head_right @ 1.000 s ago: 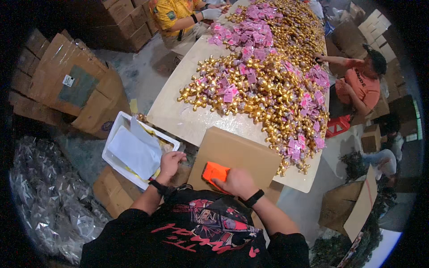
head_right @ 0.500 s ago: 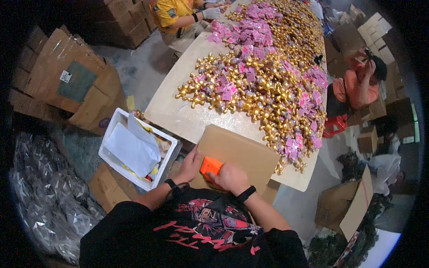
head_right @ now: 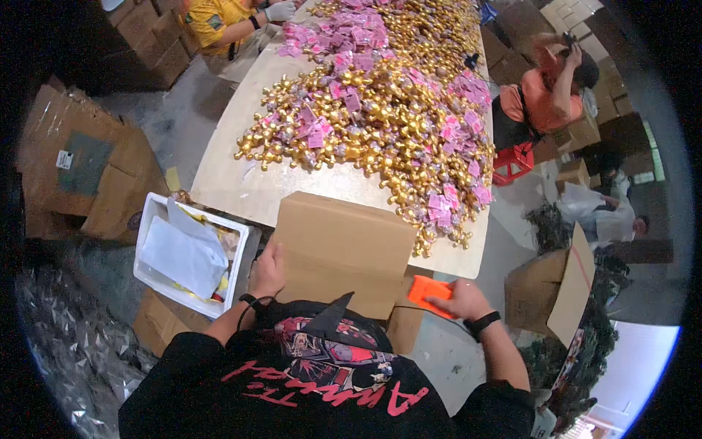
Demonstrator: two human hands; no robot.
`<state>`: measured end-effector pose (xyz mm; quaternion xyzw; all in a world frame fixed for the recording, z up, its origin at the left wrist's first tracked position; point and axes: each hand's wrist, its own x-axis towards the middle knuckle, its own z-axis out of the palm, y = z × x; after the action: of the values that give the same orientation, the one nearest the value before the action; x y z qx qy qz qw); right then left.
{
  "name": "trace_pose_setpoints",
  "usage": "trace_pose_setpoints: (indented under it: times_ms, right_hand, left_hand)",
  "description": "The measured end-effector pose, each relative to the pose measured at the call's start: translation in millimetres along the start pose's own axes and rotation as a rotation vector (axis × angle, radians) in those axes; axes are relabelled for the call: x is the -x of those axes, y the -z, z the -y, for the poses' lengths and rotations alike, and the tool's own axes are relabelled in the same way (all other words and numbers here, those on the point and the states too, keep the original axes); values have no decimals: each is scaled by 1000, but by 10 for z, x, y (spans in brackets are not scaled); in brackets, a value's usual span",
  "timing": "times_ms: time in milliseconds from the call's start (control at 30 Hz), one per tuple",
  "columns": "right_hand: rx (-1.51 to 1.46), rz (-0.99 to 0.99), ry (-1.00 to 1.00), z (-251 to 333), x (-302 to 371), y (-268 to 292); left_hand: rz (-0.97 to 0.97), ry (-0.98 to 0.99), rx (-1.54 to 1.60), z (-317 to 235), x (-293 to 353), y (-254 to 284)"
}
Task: Packing gold and pink ornaments into small cardboard boxes and sealing them with tape.
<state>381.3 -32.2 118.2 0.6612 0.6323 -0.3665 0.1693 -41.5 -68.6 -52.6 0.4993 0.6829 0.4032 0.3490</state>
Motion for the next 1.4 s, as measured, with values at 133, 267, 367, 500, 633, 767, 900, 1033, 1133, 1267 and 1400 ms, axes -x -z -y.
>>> trace_pose_setpoints:
  times_ms: [133, 267, 367, 500, 633, 767, 900, 1033, 1133, 1267, 1400]
  right_hand:
    - [234, -34, -16, -260, -123, 28]
    - [125, 26, -70, -379, -379, -150]
    - [208, -9, -8, -504, -642, -297]
    - [154, 26, 6, -279, -780, -337]
    - [227, 51, 42, -61, -934, -360]
    - [246, 137, -5, -83, -1050, -295]
    - [140, 190, -36, -69, -1116, -198]
    - [91, 228, -17, -123, -1141, -324]
    - [116, 376, -30, 145, -1057, -320]
    - [-868, 959, -137, -139, -1339, -1047]
    - [-782, 900, 44, 572, -1072, -964]
  left_hand:
    - [-9, -91, -3, 68, -26, -10]
    - [42, 26, -84, 14, -9, -7]
    - [73, 96, -47, -24, -6, 8]
    - [56, 74, -137, 25, -22, -12]
    - [56, 120, -129, 10, -30, -9]
    - [115, 82, -129, -169, -170, 13]
    - [96, -4, -147, -256, -483, -23]
    - [184, -34, -238, -364, -935, -29]
    - [294, -69, -323, -323, -1239, 75]
    - [435, -253, -311, -408, -1684, -148]
    - [545, -81, -682, -821, -1727, -306]
